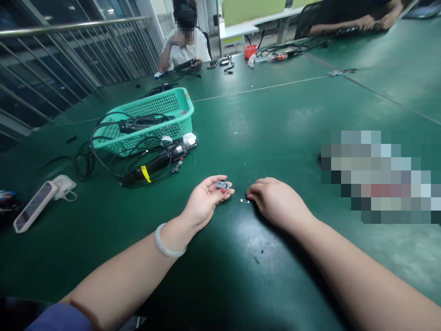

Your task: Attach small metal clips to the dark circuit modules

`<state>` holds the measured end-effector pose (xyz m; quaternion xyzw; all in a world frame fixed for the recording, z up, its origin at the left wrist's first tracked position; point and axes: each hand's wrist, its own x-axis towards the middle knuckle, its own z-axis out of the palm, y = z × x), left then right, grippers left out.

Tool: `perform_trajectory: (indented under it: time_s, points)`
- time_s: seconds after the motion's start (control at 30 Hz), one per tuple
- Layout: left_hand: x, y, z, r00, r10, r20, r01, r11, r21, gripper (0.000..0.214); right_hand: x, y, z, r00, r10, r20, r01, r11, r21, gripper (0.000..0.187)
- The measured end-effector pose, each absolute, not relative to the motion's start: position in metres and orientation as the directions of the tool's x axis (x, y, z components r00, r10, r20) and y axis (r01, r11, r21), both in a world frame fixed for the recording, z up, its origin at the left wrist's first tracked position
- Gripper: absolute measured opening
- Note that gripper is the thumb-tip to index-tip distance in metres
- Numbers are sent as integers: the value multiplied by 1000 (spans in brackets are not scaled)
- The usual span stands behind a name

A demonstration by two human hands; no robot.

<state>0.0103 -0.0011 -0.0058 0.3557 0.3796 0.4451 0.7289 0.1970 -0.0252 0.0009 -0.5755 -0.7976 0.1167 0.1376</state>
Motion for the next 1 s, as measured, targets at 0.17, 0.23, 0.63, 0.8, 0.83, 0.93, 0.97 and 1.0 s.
perform_trajectory:
  time_s: [0.17,0.23,0.63,0.8,0.83,0.93,0.97,1.0]
  points:
    - [11,-2,-5,293,923,-251,-373,352,858,31,195,-29,3,-322,945,61,910,326,-255,20]
    - [12,-3,-5,291,923,-253,-359,351,865,31,192,-30,4,-316,947,52,924,320,-210,22]
    - [14,-5,-2,252,936,-244,-266,309,913,29,196,-31,6,-191,927,322,940,267,-212,22]
    - [17,-8,-3,244,946,-213,-230,270,935,22,178,-39,18,-140,869,475,920,292,-262,21]
    - [17,-9,-3,243,951,-193,-224,248,942,22,173,-40,19,-153,870,468,915,304,-266,22]
    - [18,-11,-6,245,963,-111,-192,161,968,21,164,-41,18,-181,872,454,912,322,-256,23]
    - [17,-11,-6,251,964,-86,-178,133,975,21,162,-41,18,-186,871,454,912,326,-251,23]
    - [17,-12,-7,258,964,-65,-165,110,980,21,161,-41,17,-190,869,457,912,329,-246,23]
